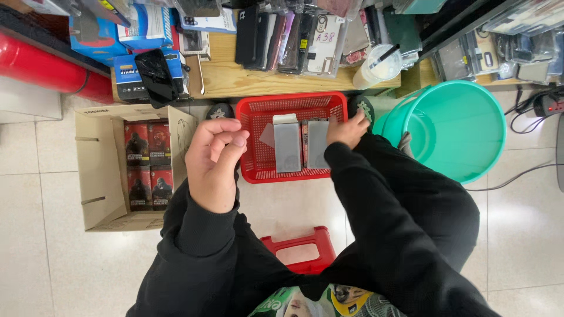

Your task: The person removes a mobile screen protector from its packaging, wipes the screen of a mobile device by hand, and then places the protector back into the package before repeating the process with another screen protector.

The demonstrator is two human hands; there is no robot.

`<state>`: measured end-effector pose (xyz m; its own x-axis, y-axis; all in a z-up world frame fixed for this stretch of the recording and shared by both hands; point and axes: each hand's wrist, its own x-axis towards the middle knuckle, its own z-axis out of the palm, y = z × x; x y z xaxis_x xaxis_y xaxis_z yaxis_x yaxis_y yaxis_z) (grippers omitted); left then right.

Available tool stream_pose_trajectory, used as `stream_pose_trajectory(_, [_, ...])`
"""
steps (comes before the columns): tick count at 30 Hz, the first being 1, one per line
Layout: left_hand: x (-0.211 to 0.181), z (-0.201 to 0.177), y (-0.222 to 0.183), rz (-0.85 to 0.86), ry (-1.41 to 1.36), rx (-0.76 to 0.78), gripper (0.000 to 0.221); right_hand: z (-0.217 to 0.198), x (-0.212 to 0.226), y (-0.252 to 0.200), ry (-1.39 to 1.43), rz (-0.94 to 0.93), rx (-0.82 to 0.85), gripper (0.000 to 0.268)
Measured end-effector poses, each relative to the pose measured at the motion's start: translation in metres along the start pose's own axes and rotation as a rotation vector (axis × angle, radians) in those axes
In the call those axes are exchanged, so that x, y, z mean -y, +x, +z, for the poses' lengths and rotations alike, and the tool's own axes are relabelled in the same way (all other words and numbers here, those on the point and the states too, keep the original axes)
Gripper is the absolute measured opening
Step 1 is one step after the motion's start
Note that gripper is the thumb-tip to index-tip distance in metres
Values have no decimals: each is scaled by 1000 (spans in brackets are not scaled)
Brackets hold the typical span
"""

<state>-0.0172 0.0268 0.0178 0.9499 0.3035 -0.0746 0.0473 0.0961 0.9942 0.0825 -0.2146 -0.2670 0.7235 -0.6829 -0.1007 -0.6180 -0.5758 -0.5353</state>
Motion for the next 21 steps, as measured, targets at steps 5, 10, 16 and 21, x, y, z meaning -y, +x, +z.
stream_pose_trajectory(5, [4,0,3,-2,-11,15,20,-24,25,90,-81,-142,-255,107])
stream_pose_trajectory(10, [4,4,2,-8,-4,47,19,-38,32,130,34,-226,-180,110])
stream_pose_trajectory(16, [8,8,3,8,-10,75,17,-54,39,142,29,-468,-49,96])
stream_pose_trajectory(21, [-5,13,0,-50,10,81,12,-130,98,114,-119,-725,334,91])
